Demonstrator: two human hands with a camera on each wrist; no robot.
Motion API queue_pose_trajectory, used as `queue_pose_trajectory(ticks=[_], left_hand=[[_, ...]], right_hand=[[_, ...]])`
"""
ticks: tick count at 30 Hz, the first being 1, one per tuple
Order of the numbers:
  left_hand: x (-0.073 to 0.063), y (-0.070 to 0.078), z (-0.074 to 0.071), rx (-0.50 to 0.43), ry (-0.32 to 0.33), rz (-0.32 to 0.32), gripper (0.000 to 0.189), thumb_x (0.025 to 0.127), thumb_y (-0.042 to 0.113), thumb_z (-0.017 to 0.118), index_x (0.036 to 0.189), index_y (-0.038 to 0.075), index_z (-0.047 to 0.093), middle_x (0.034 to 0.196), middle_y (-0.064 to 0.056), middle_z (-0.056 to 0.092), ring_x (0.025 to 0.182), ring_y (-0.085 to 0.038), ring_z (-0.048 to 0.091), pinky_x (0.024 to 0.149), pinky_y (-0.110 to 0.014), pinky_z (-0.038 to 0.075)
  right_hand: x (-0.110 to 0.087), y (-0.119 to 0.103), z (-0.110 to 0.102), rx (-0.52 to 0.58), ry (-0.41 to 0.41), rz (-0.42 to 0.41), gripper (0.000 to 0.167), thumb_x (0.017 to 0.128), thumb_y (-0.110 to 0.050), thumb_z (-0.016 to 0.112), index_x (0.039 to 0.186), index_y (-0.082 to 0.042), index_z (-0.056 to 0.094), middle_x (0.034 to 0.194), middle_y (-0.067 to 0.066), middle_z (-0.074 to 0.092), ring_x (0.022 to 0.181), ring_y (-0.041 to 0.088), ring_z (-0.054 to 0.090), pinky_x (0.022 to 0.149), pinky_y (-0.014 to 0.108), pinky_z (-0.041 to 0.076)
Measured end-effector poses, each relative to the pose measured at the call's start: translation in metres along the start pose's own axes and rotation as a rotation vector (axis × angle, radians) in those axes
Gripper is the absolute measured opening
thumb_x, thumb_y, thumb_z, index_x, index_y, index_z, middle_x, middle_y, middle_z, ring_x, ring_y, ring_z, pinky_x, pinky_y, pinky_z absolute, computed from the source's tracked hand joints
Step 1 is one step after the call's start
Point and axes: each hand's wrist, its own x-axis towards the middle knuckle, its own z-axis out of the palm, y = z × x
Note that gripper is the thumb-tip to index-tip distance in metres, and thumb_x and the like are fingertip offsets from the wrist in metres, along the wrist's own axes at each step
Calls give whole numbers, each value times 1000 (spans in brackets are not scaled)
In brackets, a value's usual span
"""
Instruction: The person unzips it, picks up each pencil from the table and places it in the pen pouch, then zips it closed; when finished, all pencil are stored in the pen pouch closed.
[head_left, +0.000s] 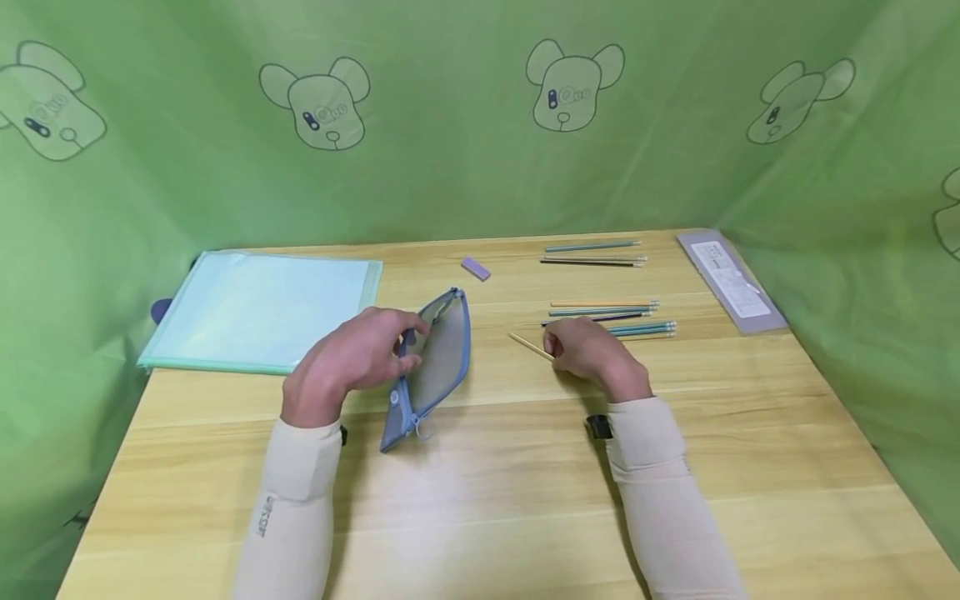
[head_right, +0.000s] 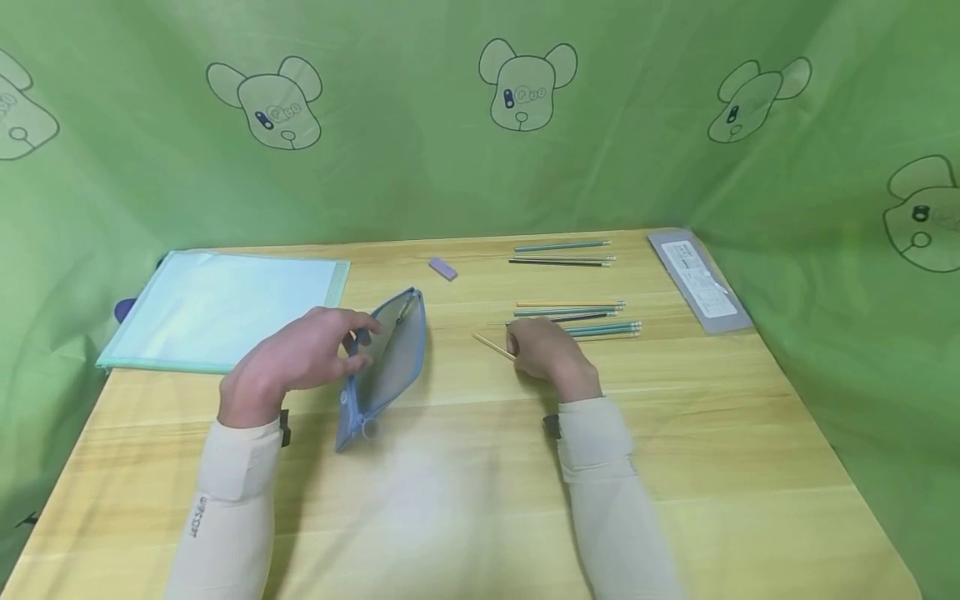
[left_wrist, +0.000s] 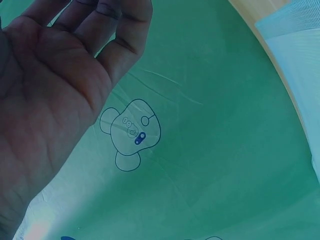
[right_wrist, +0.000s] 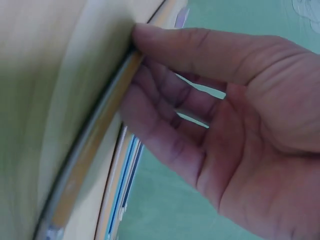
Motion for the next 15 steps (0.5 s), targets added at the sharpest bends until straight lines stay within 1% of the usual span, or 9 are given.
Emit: queue_pose_trajectory(ticks=[4,9,11,15], left_hand=[[0,-1,0,-9,-4,-14,42,99,13,76,140,7,68,90,-6,66,76,-16,56,66,-28,46],[1,-3,-1,-13,-3,-15,43,100,14,75,142,7,67,91,-7,65,76,-16,55,65,-28,45],[1,-3,-1,-7,0,-11,43,100,14,76,142,7,67,93,-7,66,77,-16,56,66,-28,46],[0,-4,-2,0,4,-9,43,100,14,75,142,7,68,95,-7,68,78,-16,57,67,-28,47]], right_hand=[[0,-4,1,39,-16,-30,18,89,6,72,100,-7,66,88,4,59,83,21,54,73,33,44],[-6,1,2,49,-31,-30,24,84,11,72,97,-7,64,88,5,59,84,22,54,74,34,44],[-6,5,4,44,-20,-43,23,84,11,72,96,-7,64,88,5,59,85,21,54,74,34,45],[-4,9,7,90,-14,-63,19,86,8,72,96,-7,65,87,5,60,85,21,55,76,33,46]])
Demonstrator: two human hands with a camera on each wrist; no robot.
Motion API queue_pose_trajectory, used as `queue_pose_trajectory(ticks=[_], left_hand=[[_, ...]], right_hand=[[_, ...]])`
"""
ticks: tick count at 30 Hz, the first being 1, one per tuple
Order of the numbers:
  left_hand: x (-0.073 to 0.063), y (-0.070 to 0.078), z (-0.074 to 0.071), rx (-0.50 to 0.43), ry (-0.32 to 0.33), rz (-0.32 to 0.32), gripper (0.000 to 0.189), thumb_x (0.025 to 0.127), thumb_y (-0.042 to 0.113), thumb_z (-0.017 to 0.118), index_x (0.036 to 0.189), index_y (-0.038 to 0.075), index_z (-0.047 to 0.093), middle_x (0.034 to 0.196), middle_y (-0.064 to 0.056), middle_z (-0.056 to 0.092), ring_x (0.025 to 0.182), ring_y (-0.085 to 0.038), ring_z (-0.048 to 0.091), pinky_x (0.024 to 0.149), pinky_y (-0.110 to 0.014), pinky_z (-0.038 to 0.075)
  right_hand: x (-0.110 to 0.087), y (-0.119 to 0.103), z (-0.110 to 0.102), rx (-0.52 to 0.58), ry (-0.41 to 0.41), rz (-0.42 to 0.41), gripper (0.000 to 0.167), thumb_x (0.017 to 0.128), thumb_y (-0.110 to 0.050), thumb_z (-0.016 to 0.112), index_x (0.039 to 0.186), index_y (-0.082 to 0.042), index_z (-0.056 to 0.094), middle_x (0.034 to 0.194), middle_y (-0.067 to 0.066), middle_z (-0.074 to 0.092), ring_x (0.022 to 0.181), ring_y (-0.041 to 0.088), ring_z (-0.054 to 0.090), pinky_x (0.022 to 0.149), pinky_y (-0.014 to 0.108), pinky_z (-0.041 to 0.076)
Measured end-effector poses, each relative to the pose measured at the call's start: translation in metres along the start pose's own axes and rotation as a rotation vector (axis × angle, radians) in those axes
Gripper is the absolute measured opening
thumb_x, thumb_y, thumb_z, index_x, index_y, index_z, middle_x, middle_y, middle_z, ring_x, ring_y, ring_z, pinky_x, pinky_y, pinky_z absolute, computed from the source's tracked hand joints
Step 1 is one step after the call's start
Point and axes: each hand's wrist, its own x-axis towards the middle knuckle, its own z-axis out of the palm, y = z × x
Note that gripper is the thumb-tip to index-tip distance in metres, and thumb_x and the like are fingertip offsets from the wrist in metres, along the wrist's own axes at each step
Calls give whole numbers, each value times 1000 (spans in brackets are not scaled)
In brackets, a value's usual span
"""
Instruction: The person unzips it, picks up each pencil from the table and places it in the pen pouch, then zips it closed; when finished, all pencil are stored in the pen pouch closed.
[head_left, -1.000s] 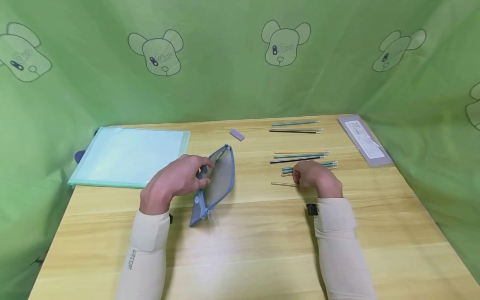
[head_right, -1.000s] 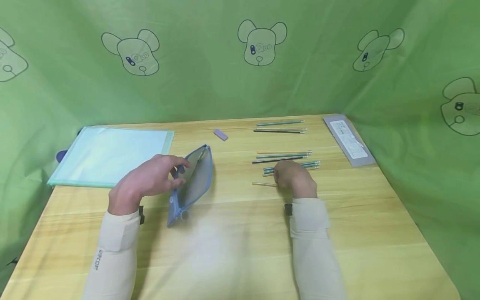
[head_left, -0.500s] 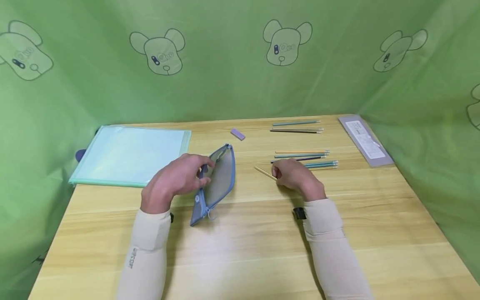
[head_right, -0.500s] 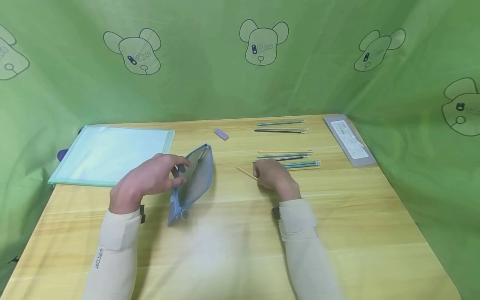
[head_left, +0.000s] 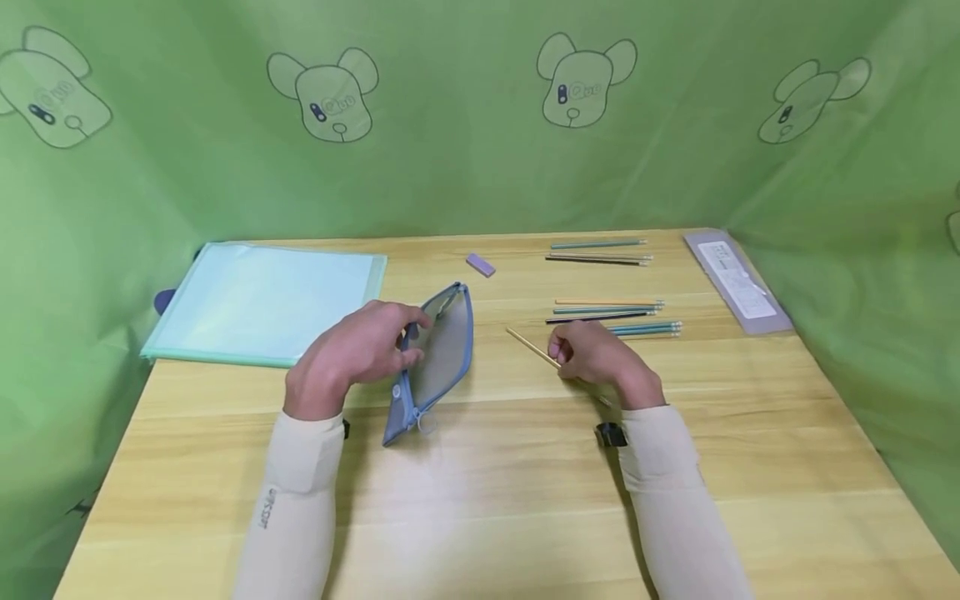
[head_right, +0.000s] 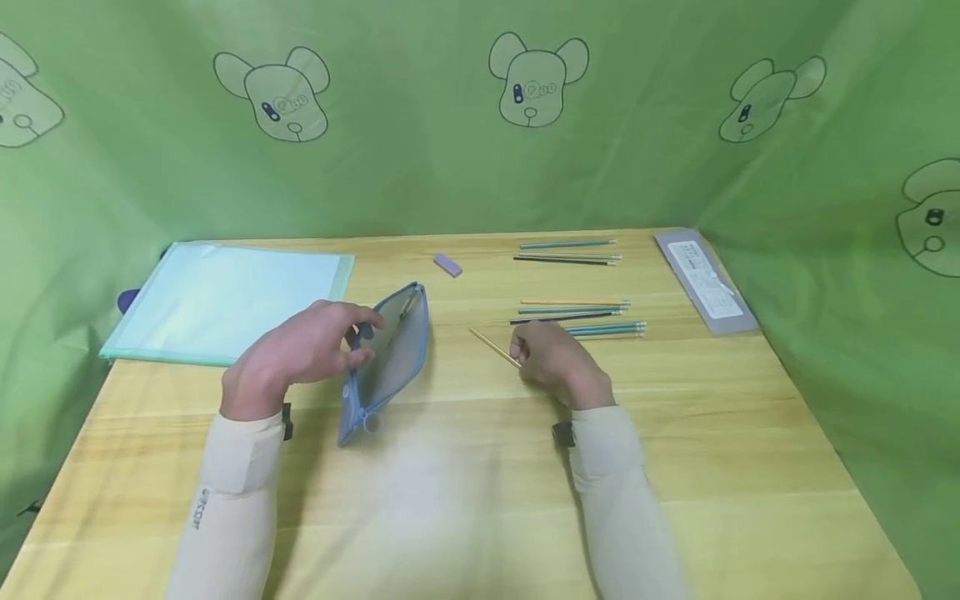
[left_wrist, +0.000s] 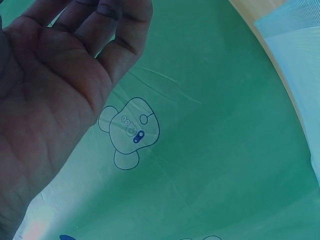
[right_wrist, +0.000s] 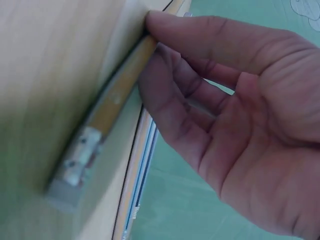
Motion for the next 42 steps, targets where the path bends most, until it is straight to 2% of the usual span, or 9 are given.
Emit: queue_pose_trajectory(ticks=[8,15,20,28,33,38,42], left_hand=[[-2,-1,1,-14,-4,-15,45,99,14,77,143,7,67,90,-6,66,75,-15,56,64,-27,45],[2,2,0,-6,-1,6,44,99,13,76,142,6,67,91,-6,67,76,-15,57,65,-27,47],[3,2,0,-8,-1,2,44,100,14,75,143,8,67,94,-6,68,78,-15,58,67,-27,47],[-1,-1,0,-8,15,7,43,100,15,75,142,7,68,99,-7,71,80,-15,59,69,-27,49],[0,0,0,-4,7,10,42,100,15,75,141,7,68,98,-6,71,79,-15,59,70,-28,50],[4,3,1,-13,-9,18,41,100,15,75,139,4,68,99,-7,72,81,-15,62,70,-28,52],[6,7,3,-25,-24,28,42,101,15,75,140,2,67,100,-8,73,82,-15,63,73,-28,54]], right_hand=[[4,7,4,112,8,2,15,89,4,76,100,-4,69,92,7,64,87,20,57,78,32,50],[-7,15,7,176,67,-11,15,92,-2,80,105,-2,71,92,6,66,87,19,58,81,32,51],[-15,15,12,184,86,43,16,91,-1,81,104,-2,71,90,5,64,85,20,58,80,32,51],[-12,4,17,170,88,112,13,91,-3,79,102,-3,73,91,6,67,86,21,60,80,32,51],[-11,1,15,205,82,151,14,90,-4,80,102,-2,73,91,6,67,85,20,60,78,29,51],[-10,4,16,315,78,164,18,91,-5,80,106,-1,71,95,6,67,88,19,60,79,27,51],[-13,5,16,502,59,145,26,93,-3,77,116,5,67,98,5,65,88,16,61,77,23,55]])
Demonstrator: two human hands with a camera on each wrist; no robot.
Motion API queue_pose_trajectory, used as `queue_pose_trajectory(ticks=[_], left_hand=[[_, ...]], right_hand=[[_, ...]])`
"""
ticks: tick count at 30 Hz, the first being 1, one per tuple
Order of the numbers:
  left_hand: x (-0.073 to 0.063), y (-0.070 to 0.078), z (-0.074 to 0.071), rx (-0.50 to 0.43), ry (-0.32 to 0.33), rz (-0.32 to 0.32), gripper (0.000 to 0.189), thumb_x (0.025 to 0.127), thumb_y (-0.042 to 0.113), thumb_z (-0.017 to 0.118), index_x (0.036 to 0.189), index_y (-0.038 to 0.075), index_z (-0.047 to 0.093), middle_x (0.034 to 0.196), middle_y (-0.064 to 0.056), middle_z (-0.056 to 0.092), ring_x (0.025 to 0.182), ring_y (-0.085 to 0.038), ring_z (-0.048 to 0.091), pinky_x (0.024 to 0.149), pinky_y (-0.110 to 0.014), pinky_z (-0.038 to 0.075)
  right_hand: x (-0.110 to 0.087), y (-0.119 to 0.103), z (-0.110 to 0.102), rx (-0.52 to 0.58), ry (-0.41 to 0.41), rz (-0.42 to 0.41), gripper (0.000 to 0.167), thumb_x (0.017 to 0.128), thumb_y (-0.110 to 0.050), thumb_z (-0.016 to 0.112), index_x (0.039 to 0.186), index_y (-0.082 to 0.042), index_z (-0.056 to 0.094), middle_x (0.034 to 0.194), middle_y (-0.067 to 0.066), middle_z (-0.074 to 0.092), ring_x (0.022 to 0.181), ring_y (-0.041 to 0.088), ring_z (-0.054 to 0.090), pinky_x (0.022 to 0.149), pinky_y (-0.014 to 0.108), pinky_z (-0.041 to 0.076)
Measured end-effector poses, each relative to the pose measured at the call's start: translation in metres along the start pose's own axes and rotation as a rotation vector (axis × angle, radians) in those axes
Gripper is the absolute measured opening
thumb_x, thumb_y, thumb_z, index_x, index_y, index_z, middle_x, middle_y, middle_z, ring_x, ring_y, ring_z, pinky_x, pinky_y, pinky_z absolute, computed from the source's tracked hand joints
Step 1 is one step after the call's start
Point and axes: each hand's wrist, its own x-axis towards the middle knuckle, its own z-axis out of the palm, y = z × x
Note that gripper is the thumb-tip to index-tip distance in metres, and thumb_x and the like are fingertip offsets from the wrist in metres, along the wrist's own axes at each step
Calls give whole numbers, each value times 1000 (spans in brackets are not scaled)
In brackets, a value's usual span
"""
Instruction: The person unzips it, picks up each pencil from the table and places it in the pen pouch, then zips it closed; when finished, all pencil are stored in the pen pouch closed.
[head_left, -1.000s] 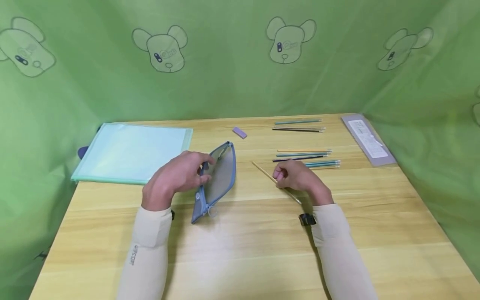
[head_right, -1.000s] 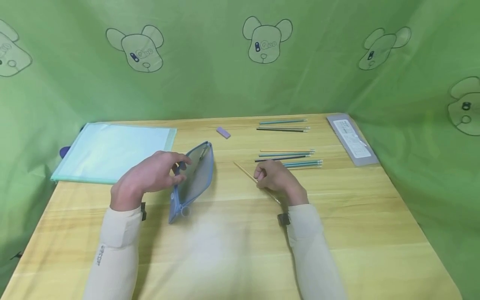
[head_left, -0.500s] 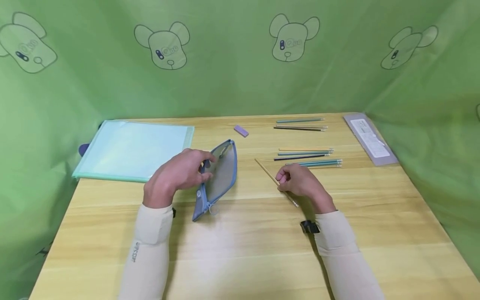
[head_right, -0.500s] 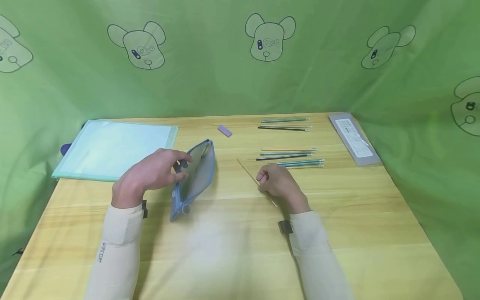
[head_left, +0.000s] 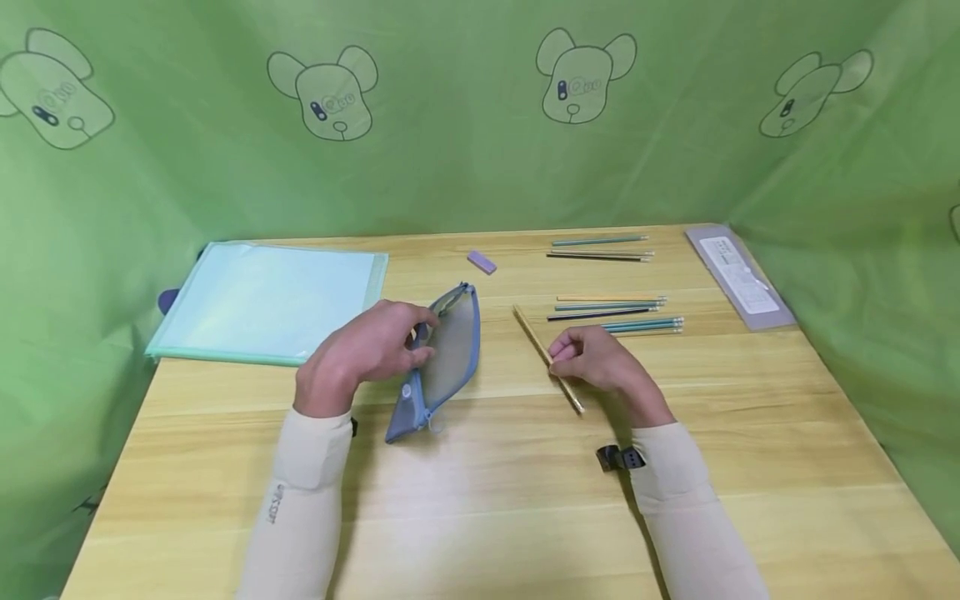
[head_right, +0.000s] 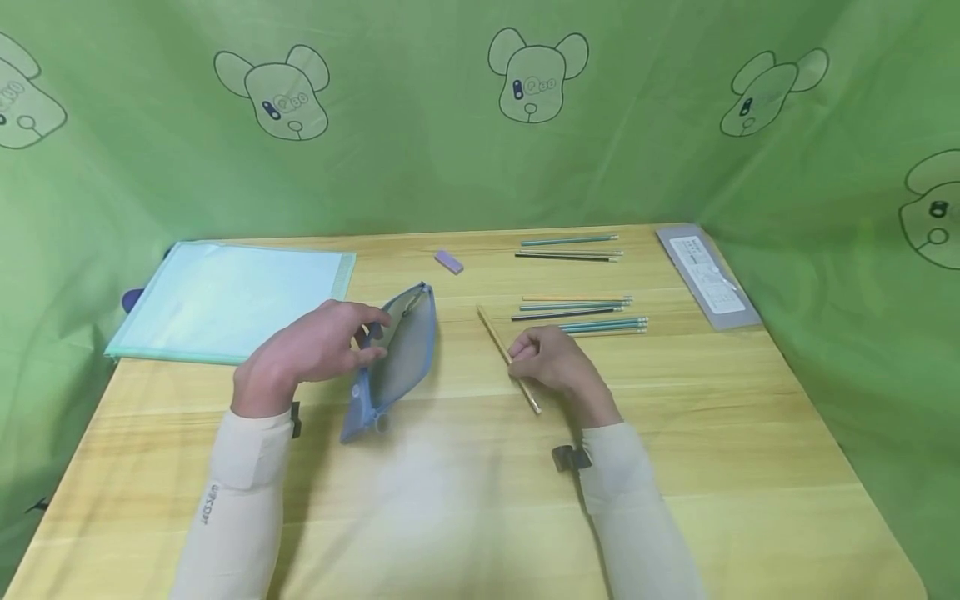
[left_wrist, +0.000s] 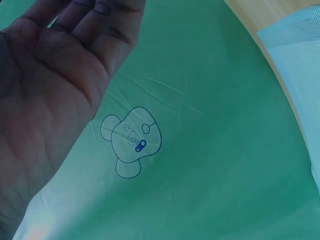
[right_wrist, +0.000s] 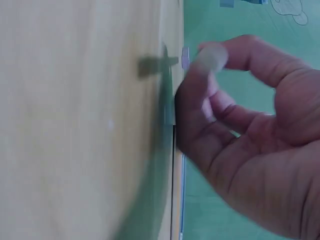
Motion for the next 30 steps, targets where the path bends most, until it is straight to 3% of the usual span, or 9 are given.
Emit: queue_pose_trajectory(ticks=[7,13,17,23,26,30], left_hand=[[3,4,4,-5,-9,18,44,102,16,73,142,0,65,93,-6,68,78,-13,59,69,-26,51],[6,6,7,19,-2,27,39,102,18,73,137,0,68,78,-1,51,68,-11,45,61,-25,38],[7,7,7,33,5,43,41,102,19,72,138,0,67,75,1,47,66,-11,43,62,-25,37],[11,8,12,47,32,78,14,101,17,72,105,6,67,71,3,44,64,-10,43,60,-25,37],[15,9,15,40,36,83,16,99,17,74,92,10,61,70,3,45,63,-10,44,60,-24,38],[18,13,19,30,36,66,20,99,18,75,88,12,59,70,3,47,62,-10,46,58,-24,40]], right_hand=[[-12,-6,-3,278,-41,-59,36,93,0,73,124,9,58,94,0,64,83,11,63,77,24,61],[-30,-18,-4,362,-86,-121,33,91,-1,71,121,2,57,91,-4,67,82,11,62,77,26,59],[-37,-26,3,394,-160,-151,30,88,2,67,117,1,58,89,-4,67,81,8,62,75,23,57],[-31,-39,20,402,-234,-140,30,87,-2,69,115,0,60,93,0,66,84,10,65,78,21,59],[-24,-47,28,411,-244,-123,30,87,-2,69,116,1,61,94,1,66,86,13,66,78,22,60],[-13,-57,38,432,-225,-99,30,90,0,67,119,2,60,94,1,68,84,13,66,76,22,61]])
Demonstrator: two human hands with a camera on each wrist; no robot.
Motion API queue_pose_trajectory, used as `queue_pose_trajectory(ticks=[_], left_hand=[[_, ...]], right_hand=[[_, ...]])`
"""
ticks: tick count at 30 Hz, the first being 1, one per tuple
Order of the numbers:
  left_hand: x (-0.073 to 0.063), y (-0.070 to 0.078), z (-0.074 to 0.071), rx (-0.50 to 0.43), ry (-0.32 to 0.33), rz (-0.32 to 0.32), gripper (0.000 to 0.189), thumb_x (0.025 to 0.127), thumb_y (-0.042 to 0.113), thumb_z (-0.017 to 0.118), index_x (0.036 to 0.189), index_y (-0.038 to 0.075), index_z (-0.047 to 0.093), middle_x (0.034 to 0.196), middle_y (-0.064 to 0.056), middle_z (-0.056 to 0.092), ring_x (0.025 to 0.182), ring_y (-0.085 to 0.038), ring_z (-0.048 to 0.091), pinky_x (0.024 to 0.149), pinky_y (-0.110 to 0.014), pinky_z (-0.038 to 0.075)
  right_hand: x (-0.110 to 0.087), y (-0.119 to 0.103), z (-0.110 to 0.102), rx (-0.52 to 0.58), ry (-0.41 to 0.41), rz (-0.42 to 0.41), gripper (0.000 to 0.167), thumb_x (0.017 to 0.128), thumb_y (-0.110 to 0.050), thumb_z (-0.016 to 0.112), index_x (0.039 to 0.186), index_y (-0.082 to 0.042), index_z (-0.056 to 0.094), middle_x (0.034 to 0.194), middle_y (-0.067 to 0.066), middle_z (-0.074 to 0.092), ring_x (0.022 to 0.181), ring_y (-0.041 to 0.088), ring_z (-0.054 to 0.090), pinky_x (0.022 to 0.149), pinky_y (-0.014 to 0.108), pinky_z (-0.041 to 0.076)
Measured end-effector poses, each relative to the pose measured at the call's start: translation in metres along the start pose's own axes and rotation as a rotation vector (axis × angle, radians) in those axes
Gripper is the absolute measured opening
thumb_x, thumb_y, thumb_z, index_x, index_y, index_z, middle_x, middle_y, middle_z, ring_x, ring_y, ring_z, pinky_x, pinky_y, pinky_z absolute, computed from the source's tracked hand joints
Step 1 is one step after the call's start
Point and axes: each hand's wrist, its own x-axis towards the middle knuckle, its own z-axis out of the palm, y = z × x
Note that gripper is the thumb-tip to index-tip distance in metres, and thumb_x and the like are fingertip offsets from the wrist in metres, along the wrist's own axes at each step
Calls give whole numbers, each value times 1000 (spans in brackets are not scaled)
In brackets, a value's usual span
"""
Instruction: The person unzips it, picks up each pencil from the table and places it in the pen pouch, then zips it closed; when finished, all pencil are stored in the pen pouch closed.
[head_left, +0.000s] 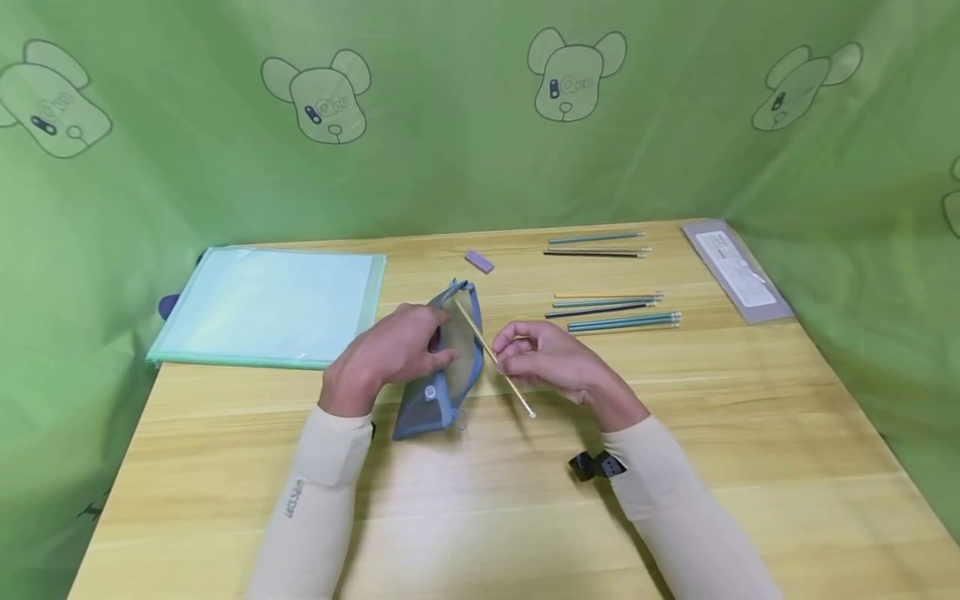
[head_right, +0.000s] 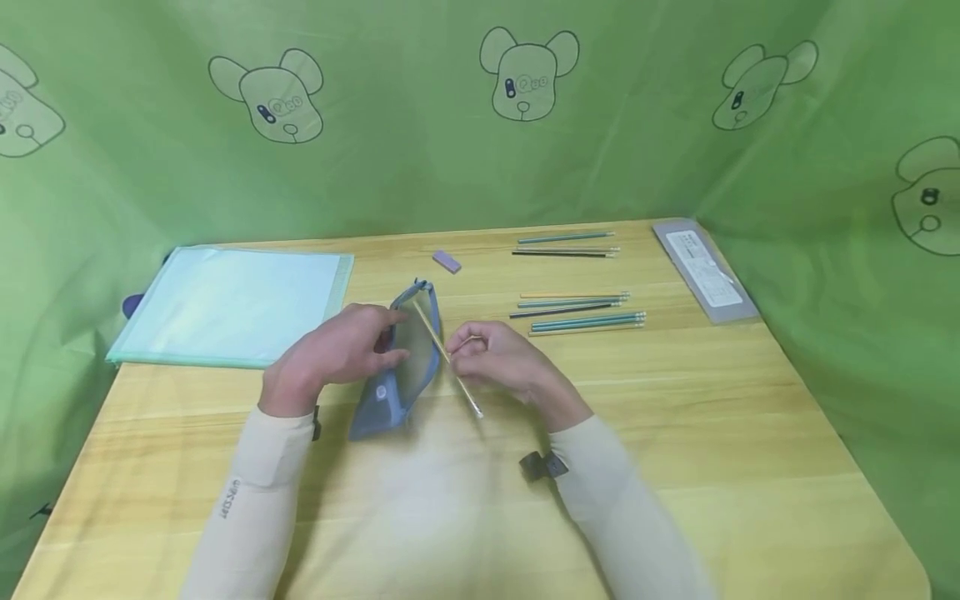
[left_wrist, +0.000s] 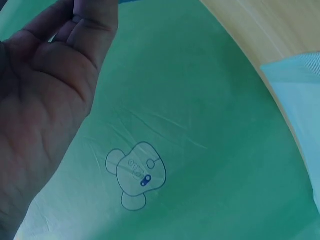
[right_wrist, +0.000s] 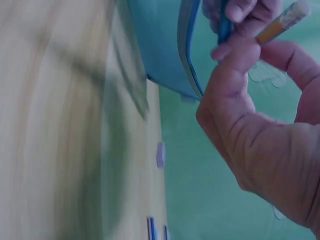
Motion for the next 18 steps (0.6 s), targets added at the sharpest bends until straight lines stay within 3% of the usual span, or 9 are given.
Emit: queue_pose_trajectory(ticks=[8,14,18], left_hand=[[6,6,6,-72,3,-51,11,97,13,73,92,9,64,71,1,55,62,-11,53,56,-23,45],[13,5,12,-100,33,-34,15,97,11,73,89,7,62,70,0,56,60,-11,53,54,-22,44],[15,2,14,-128,52,-73,13,98,10,74,92,6,63,72,-2,58,60,-11,53,53,-23,47]], right_hand=[[27,-2,19,98,89,4,22,94,2,67,115,2,59,82,-2,65,77,10,64,72,21,60],[40,-2,35,94,172,-4,13,95,5,68,106,1,62,80,-1,63,74,10,64,70,20,62],[44,-3,43,71,217,-33,10,94,7,68,101,1,64,81,-1,62,74,10,63,71,20,62]])
